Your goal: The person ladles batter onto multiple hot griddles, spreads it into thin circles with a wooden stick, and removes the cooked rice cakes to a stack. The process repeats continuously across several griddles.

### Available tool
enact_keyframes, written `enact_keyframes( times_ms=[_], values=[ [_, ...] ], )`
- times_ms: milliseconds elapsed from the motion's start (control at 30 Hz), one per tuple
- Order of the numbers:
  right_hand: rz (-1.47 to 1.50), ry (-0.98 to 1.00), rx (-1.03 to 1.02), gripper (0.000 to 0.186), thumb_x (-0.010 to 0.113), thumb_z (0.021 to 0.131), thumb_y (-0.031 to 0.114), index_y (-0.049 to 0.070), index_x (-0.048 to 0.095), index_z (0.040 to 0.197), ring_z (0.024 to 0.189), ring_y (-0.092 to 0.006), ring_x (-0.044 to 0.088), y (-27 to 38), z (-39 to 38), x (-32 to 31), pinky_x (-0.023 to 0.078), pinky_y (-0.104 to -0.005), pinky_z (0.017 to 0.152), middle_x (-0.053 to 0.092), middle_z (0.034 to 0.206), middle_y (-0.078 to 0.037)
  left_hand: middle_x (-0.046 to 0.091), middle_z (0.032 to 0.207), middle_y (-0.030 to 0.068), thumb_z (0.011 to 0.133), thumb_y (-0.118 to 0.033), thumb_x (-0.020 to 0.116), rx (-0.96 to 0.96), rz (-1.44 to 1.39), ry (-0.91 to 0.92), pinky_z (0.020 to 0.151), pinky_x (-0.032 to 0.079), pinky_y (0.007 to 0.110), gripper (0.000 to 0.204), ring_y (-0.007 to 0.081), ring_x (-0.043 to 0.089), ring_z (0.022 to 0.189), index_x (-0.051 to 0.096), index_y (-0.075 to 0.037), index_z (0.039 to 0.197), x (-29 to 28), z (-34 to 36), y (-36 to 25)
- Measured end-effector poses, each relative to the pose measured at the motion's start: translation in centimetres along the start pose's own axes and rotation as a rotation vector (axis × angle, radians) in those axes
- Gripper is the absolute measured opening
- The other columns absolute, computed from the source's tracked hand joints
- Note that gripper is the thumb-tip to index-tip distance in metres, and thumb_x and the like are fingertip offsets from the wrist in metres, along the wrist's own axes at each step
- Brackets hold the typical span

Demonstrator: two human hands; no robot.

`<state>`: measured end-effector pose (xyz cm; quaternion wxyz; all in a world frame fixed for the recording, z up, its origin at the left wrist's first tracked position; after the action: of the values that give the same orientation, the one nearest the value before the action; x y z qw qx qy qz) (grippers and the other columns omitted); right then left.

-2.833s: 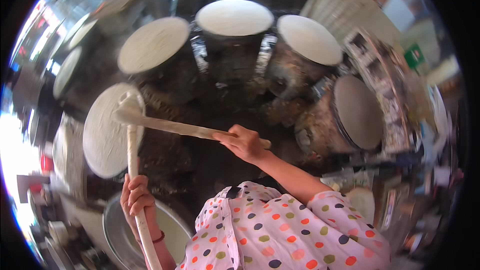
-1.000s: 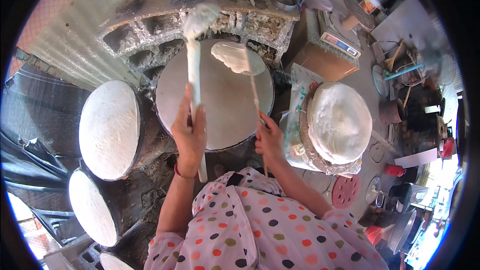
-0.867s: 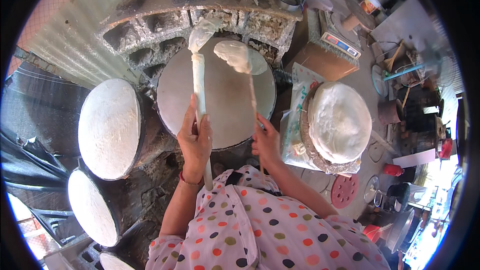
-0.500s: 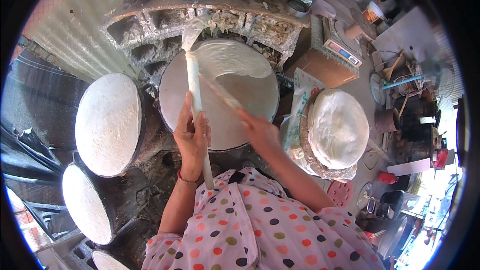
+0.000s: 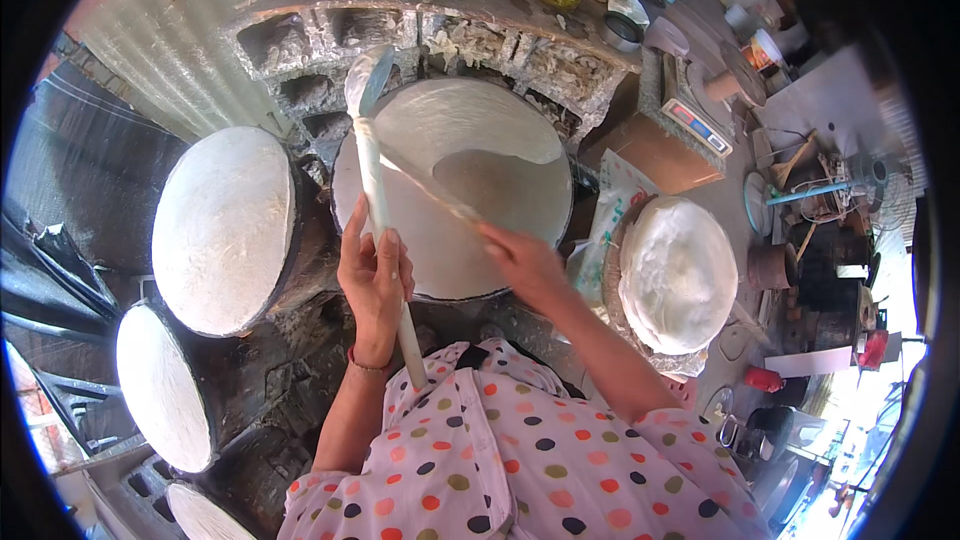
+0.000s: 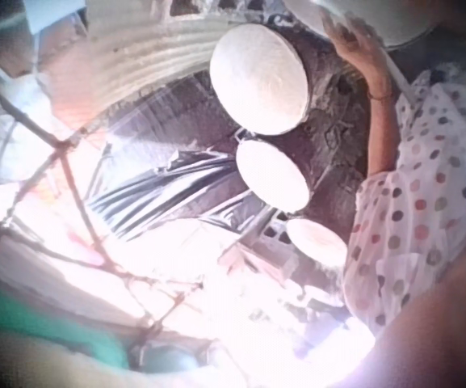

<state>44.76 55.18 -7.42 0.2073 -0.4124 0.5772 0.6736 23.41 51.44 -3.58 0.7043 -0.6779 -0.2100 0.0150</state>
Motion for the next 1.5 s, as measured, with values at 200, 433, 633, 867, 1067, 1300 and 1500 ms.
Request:
enact_keyframes(
  times_ms=[200, 433, 633, 867, 1067, 1300, 1500],
  values=[
    [0.298, -0.247, 0.209, 0.033, 0.059, 0.091, 0.021, 0.011, 0.061, 0.122, 0.093, -0.0239, 0.065, -10.4, 4.0, -3.1, 0.050, -0.0330, 0.079, 0.067, 0.103, -0.015, 0.049, 0.070, -0.0002, 0.098, -0.015, 0.051, -0.006, -0.022, -0.084, 0.035, 0.032, 0.018, 0.050, 0.0029, 0.040, 0.045, 0.031, -0.011, 0.144, -1.8, -0.7, -0.3],
    [-0.098, -0.023, -0.191, 0.034, 0.057, 0.092, 0.018, 0.014, 0.060, 0.125, 0.065, -0.0183, 0.061, -0.5, 1.6, -1.7, 0.048, -0.0319, 0.062, 0.067, 0.076, -0.009, 0.049, 0.070, 0.0000, 0.098, -0.019, 0.052, -0.008, -0.062, -0.121, 0.036, 0.032, 0.019, 0.050, 0.0030, 0.040, 0.046, 0.031, -0.010, 0.142, -3.1, -1.2, -0.5],
    [0.162, -0.201, 0.193, 0.033, 0.057, 0.091, 0.017, 0.013, 0.061, 0.124, 0.088, -0.0182, 0.066, -8.7, 6.5, -5.3, 0.049, -0.0316, 0.076, 0.069, 0.104, -0.012, 0.049, 0.070, 0.0002, 0.097, -0.024, 0.054, 0.011, -0.020, -0.146, 0.037, 0.032, 0.018, 0.050, 0.0035, 0.039, 0.046, 0.034, -0.010, 0.141, -4.0, -1.9, -1.1],
    [0.084, 0.177, -0.116, 0.033, 0.057, 0.090, 0.017, 0.009, 0.060, 0.122, 0.101, -0.0300, 0.064, -0.3, 4.5, -0.7, 0.050, -0.0349, 0.084, 0.064, 0.114, -0.017, 0.050, 0.072, 0.0006, 0.098, -0.018, 0.052, -0.007, -0.042, -0.174, 0.037, 0.033, 0.018, 0.049, 0.0031, 0.040, 0.047, 0.032, -0.012, 0.142, -5.4, -2.8, 0.0],
    [0.154, -0.081, 0.058, 0.031, 0.056, 0.092, 0.017, 0.009, 0.061, 0.121, 0.099, -0.0275, 0.066, -8.1, 10.8, -5.4, 0.051, -0.0317, 0.082, 0.065, 0.113, -0.016, 0.050, 0.073, -0.0010, 0.095, -0.021, 0.057, 0.007, -0.049, -0.304, 0.037, 0.033, 0.018, 0.052, 0.0027, 0.040, 0.047, 0.034, -0.012, 0.141, -5.3, -4.9, 0.0],
    [0.250, 0.333, -0.394, 0.030, 0.058, 0.091, 0.017, 0.011, 0.062, 0.120, 0.090, -0.0273, 0.068, -0.5, 5.0, -2.6, 0.052, -0.0330, 0.077, 0.069, 0.098, -0.017, 0.050, 0.075, -0.0003, 0.096, -0.021, 0.057, 0.005, 0.004, -0.438, 0.037, 0.033, 0.017, 0.053, 0.0032, 0.041, 0.047, 0.032, -0.013, 0.142, -4.3, -8.3, 0.3],
    [0.230, 0.210, -0.092, 0.030, 0.060, 0.090, 0.017, 0.012, 0.063, 0.120, 0.081, -0.0216, 0.067, -6.7, 14.6, -3.2, 0.051, -0.0322, 0.075, 0.070, 0.090, -0.014, 0.048, 0.073, 0.0005, 0.097, -0.011, 0.050, -0.002, 0.016, -0.519, 0.037, 0.035, 0.017, 0.048, 0.0028, 0.042, 0.049, 0.032, -0.012, 0.142, -2.8, -10.5, 0.5]
  ],
)
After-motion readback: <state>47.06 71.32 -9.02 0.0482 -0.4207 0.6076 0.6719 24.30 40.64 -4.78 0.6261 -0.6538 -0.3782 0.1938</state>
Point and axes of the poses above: each hand's wrist, its own z-axis towards the middle knuckle, its own x-axis out of the palm, y = z × x, the point moved 10 cm from there along z, towards the middle knuckle
